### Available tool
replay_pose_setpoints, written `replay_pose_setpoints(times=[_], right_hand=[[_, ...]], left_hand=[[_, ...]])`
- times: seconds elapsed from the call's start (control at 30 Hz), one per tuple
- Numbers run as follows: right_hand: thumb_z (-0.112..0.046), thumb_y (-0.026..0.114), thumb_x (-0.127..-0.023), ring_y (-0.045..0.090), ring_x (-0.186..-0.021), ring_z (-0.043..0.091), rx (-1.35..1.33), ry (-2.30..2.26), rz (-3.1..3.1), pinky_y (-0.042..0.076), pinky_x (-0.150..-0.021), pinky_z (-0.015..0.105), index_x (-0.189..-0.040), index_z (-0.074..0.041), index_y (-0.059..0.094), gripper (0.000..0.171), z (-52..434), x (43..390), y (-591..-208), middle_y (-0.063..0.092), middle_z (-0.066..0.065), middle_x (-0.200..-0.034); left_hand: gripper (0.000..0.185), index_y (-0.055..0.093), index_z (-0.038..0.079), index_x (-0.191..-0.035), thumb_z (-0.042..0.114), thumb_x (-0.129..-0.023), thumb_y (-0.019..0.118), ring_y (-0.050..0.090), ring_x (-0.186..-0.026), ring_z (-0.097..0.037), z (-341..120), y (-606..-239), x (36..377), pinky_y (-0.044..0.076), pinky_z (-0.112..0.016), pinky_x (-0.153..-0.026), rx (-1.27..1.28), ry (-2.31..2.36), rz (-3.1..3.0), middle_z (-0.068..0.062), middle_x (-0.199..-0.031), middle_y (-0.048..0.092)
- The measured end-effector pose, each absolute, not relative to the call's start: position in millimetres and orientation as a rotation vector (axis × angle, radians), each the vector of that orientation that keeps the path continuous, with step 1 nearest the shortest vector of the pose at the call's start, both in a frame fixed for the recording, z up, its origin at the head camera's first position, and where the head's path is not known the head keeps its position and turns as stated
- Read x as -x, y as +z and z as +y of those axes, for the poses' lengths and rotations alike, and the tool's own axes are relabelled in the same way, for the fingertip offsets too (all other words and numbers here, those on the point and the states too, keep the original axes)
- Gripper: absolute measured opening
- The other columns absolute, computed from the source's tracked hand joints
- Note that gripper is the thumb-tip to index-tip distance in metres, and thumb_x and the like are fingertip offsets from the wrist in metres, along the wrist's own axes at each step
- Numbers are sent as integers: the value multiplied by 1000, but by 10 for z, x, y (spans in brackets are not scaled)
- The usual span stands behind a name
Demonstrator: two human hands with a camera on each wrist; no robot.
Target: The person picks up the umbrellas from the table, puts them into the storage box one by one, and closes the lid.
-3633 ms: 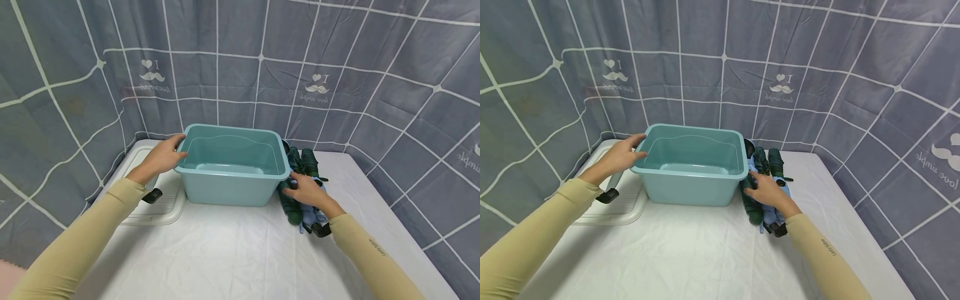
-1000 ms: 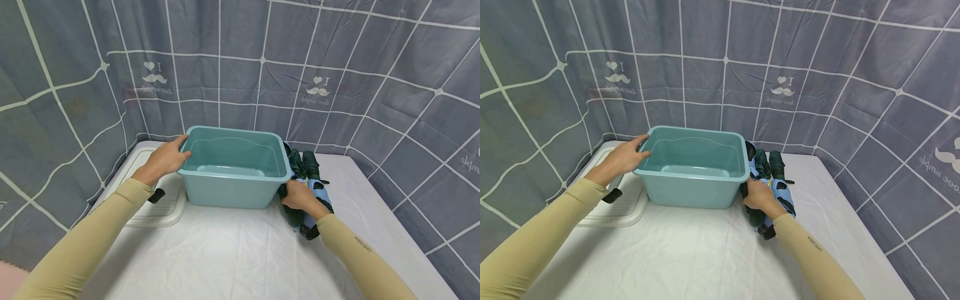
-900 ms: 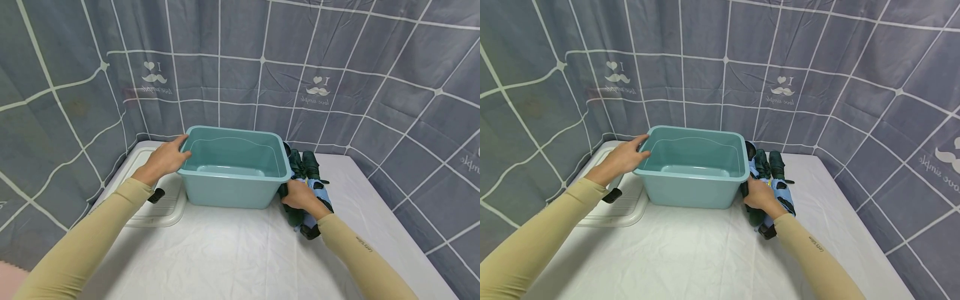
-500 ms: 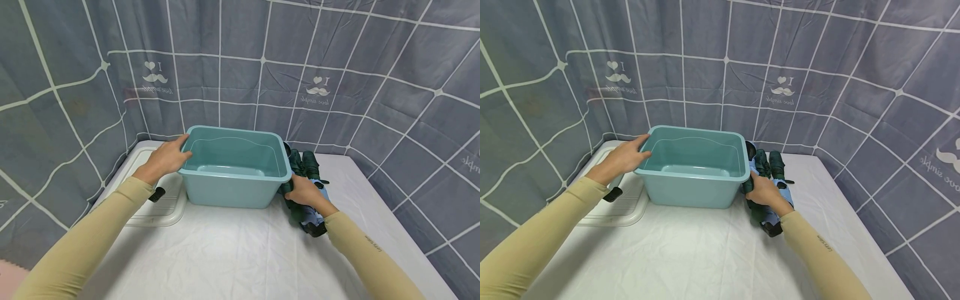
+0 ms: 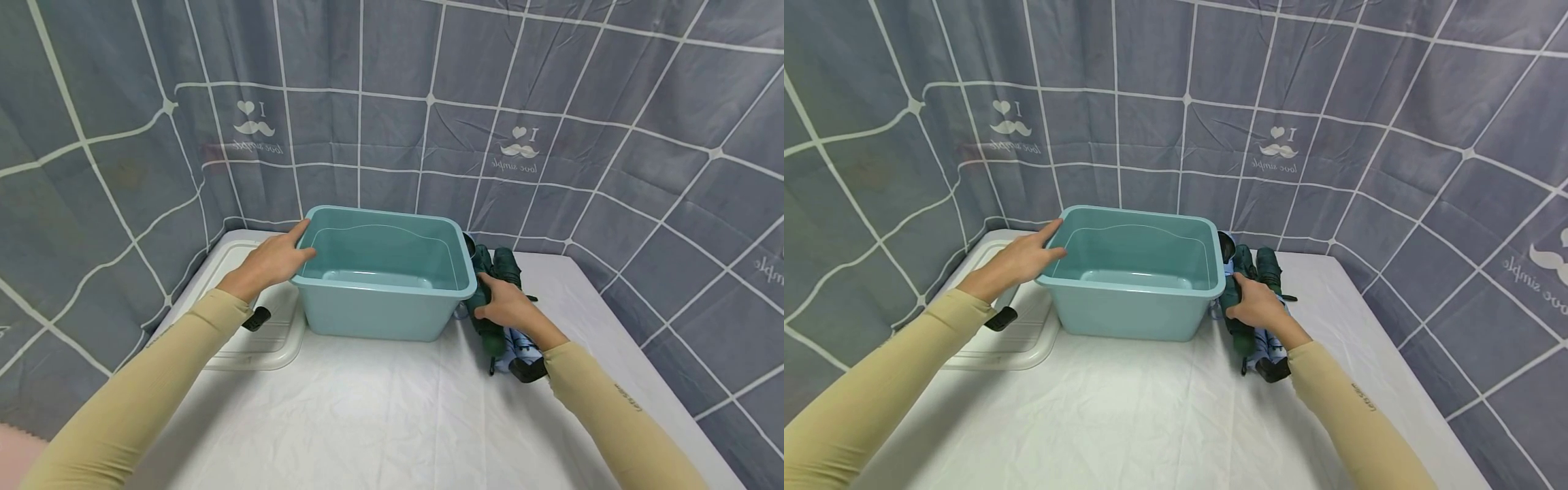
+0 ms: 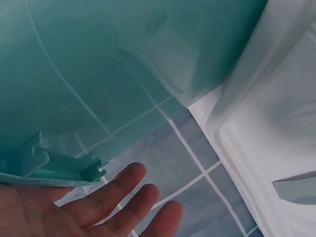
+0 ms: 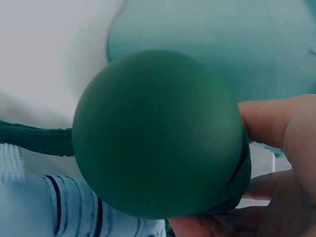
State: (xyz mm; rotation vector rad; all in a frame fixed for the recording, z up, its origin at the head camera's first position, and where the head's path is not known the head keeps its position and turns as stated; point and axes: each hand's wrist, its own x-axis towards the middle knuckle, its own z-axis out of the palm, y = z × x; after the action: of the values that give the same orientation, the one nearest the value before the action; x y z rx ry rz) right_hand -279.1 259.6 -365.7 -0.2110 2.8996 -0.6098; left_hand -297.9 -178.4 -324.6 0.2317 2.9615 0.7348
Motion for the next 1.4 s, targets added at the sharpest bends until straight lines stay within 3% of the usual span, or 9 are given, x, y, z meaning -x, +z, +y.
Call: replay_pose_setpoints(times=[0.17, 0.33, 0.4, 0.5, 0.7, 0.8, 1.0, 1.23, 1.4], right_hand=[[-17, 71, -85, 58, -121, 43, 229, -652, 2888, 48, -96, 56, -160, -1, 21, 92, 2638, 2796, -3590, 67, 26, -124], [-16, 68, -85, 55, -123, 42, 226, -707, 2860, 47, -94, 52, -161, -2, 18, 93, 2669, 2817, -3495, 57, 28, -138], [-16, 68, -85, 45, -137, 44, 227, -735, 2849, 45, -101, 55, -161, -3, 16, 93, 2685, 2831, -3457, 45, 28, -151], [-15, 67, -87, 40, -139, 45, 220, -758, 2839, 43, -102, 56, -162, -3, 14, 93, 2712, 2839, -3385, 37, 28, -156], [-16, 67, -86, 60, -100, 38, 213, -775, 2853, 50, -70, 41, -162, -5, 15, 93, 2765, 2857, -3238, 52, 31, -141], [-16, 66, -86, 60, -95, 33, 216, -779, 2863, 49, -61, 38, -162, -5, 16, 92, 2778, 2858, -3164, 47, 33, -144], [-18, 66, -86, 56, -102, 34, 232, -728, 2904, 49, -68, 35, -162, -4, 17, 91, 2785, 2871, -3042, 47, 33, -143], [-19, 66, -88, 59, -79, 27, 182, -783, 2872, 51, -60, 38, -162, -6, 14, 92, 2770, 2904, -2864, 46, 32, -143], [-19, 66, -90, 63, -87, 28, 206, -804, 2853, 55, -63, 38, -163, -7, 11, 92, 2753, 2926, -2754, 44, 33, -144]], left_hand=[[79, -3, 26, -164, 50, -101, 39, 34, -144, -47, -1784, -3238, 2972, 34, -67, -109, -229, 741, 2949, -25, -163, 26], [80, -5, 25, -163, 51, -102, 39, 33, -145, -47, -1785, -3228, 2965, 32, -67, -111, -238, 754, 2926, -24, -164, 24], [81, -5, 25, -163, 52, -101, 40, 32, -146, -48, -1784, -3220, 2961, 31, -68, -111, -235, 755, 2918, -24, -164, 23], [83, -7, 25, -163, 53, -101, 40, 31, -146, -48, -1782, -3210, 2954, 30, -68, -111, -236, 754, 2910, -24, -164, 22], [84, -8, 26, -163, 54, -101, 41, 32, -146, -48, -1787, -3200, 2952, 29, -68, -111, -244, 747, 2903, -23, -165, 22], [84, -8, 26, -163, 55, -101, 42, 33, -145, -48, -1788, -3197, 2954, 30, -68, -111, -250, 733, 2905, -24, -164, 24], [86, -8, 25, -163, 55, -100, 42, 33, -145, -48, -1795, -3192, 2952, 30, -68, -111, -252, 721, 2903, -25, -163, 25], [84, -6, 25, -163, 53, -101, 42, 33, -145, -48, -1795, -3206, 2964, 32, -67, -110, -235, 711, 2921, -26, -163, 26], [83, -5, 23, -164, 51, -101, 42, 36, -143, -49, -1795, -3220, 2962, 34, -67, -108, -238, 705, 2935, -27, -161, 29]])
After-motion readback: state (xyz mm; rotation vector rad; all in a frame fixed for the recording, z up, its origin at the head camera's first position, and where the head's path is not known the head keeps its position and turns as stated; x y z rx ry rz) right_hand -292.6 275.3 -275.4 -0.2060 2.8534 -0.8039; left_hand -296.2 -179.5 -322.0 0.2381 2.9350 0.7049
